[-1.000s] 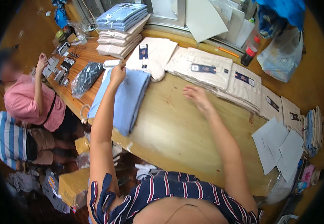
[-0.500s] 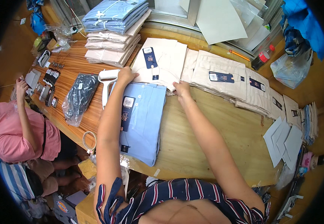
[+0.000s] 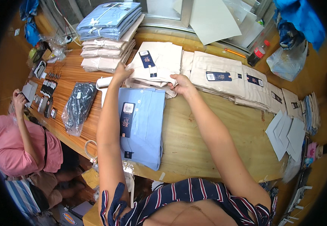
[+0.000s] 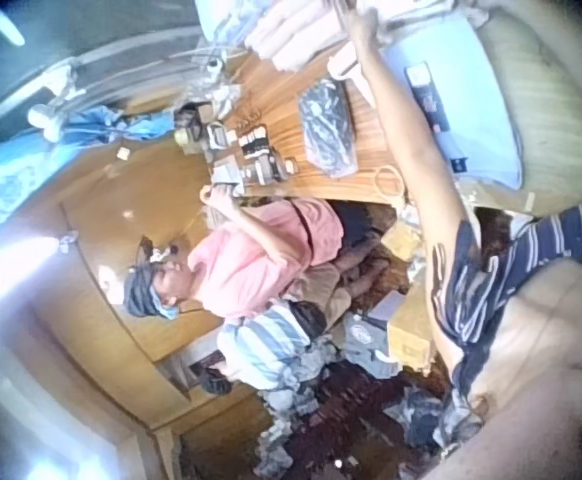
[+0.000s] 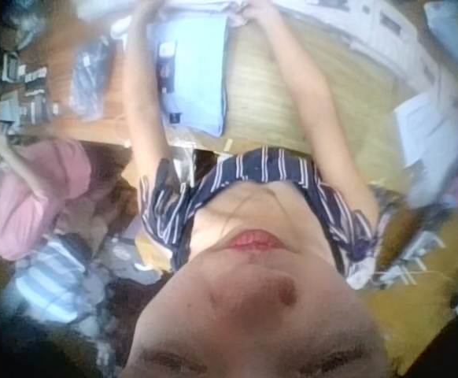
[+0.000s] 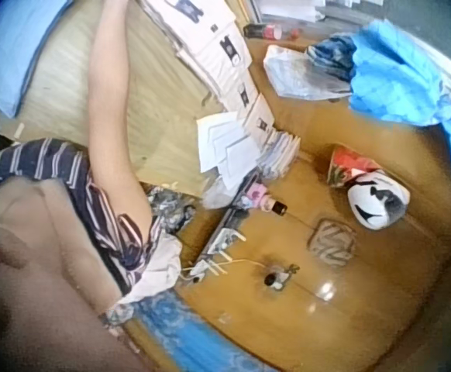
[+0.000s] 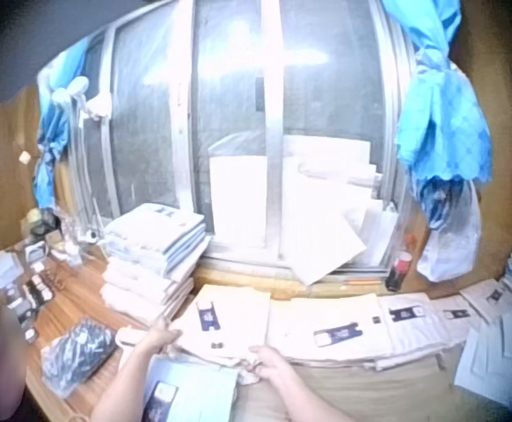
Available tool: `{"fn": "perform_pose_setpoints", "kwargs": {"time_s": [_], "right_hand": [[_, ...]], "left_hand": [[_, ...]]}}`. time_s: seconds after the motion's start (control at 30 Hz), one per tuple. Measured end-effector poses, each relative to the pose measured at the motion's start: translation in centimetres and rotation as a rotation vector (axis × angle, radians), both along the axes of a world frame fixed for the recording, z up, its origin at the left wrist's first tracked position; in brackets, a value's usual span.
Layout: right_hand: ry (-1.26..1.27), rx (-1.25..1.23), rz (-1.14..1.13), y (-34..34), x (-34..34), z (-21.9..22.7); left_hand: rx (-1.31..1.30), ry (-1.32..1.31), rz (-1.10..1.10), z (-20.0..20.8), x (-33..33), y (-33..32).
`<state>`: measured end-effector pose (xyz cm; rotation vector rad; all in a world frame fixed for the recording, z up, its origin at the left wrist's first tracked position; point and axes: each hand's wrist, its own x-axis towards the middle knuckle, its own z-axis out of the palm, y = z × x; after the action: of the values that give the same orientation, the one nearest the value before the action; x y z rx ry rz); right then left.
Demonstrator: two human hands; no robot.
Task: The person places folded shirts into clear plastic bags, peeling off the adhesive strip and sealing each bag by hand.
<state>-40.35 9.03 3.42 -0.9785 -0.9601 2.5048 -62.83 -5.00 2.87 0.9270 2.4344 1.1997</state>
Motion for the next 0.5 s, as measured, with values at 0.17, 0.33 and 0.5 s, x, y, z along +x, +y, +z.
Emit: {"fn": "perform_pose_setpoints", "kwargs": {"time_s": [0.17, 0.33, 0.5], "right_hand": [[0.261, 0.203, -0.039, 0.5, 5.6, 2.9], [0.425, 0.402, -0.061, -3.8, 19.4, 3.5], [0.238, 0.465, -0.071, -7.6, 37.8, 0.9]], "left_hand": [[0.364, 0.400, -0.117, 6.1, 8.3, 0.3], [0.271, 0.156, -0.230, 8.7, 22.5, -6.5], [0.177, -0.179, -0.589, 2.4, 37.8, -11.1]]}}
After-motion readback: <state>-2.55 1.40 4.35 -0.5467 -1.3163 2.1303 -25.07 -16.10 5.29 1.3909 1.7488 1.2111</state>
